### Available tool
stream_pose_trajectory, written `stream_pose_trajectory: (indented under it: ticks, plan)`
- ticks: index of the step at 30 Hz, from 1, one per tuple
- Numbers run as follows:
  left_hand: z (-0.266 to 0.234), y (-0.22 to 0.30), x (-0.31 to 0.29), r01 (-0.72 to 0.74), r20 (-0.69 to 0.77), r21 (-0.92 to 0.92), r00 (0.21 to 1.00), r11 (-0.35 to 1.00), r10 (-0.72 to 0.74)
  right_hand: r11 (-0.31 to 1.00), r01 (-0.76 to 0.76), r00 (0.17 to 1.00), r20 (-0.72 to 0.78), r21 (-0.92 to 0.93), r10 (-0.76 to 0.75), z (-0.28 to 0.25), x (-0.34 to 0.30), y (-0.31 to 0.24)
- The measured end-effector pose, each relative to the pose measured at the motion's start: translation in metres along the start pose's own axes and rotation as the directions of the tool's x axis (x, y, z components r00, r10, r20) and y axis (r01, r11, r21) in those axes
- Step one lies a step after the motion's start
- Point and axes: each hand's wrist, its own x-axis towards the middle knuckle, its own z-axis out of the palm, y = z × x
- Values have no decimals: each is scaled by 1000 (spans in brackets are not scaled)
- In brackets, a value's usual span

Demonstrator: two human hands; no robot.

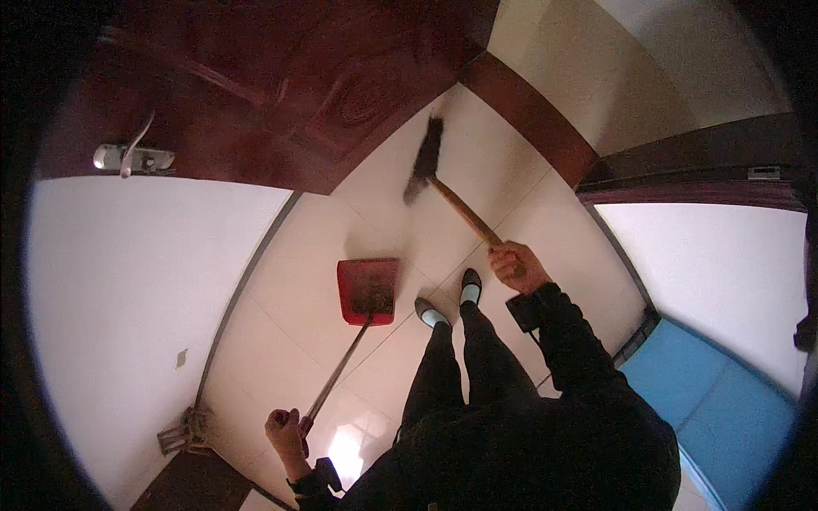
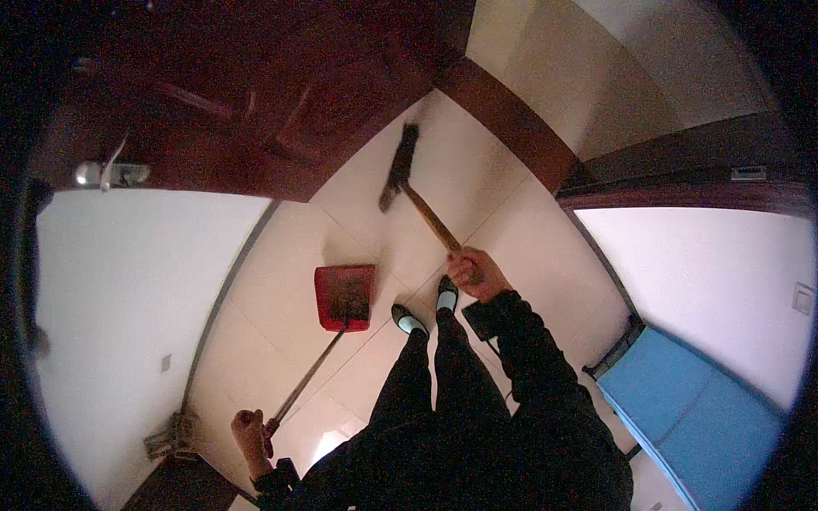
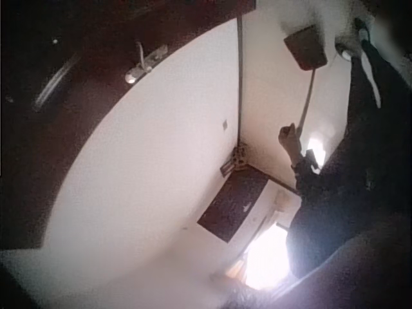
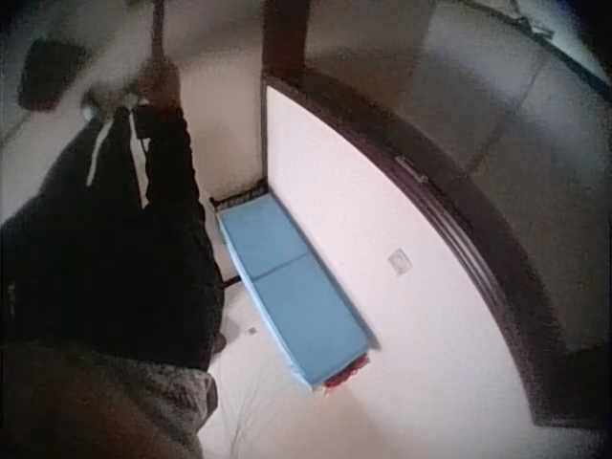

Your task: The person sweeps a tiled floor using a broom and dustpan, moving debris into the dustpan. They navigate around furniture and transition between rooms, continuing to sweep and collect dirt.

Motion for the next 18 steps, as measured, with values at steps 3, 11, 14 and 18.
stream_pose_trajectory:
  ticks: [3,11,14,18]
  plan:
    - [1,10,0,221,51,-71,975,973,-218,966,-131,968,238,222,77,18,40,-25]
    - [8,28,-9,52,136,-94,990,994,-39,984,-86,993,95,157,71,-27,80,-65]
    - [8,32,-3,-116,149,14,982,993,113,986,65,996,47,156,-73,-51,29,-34]
    - [9,26,-2,-12,229,66,973,998,-3,954,258,938,-199,-152,-285,-65,-75,12]
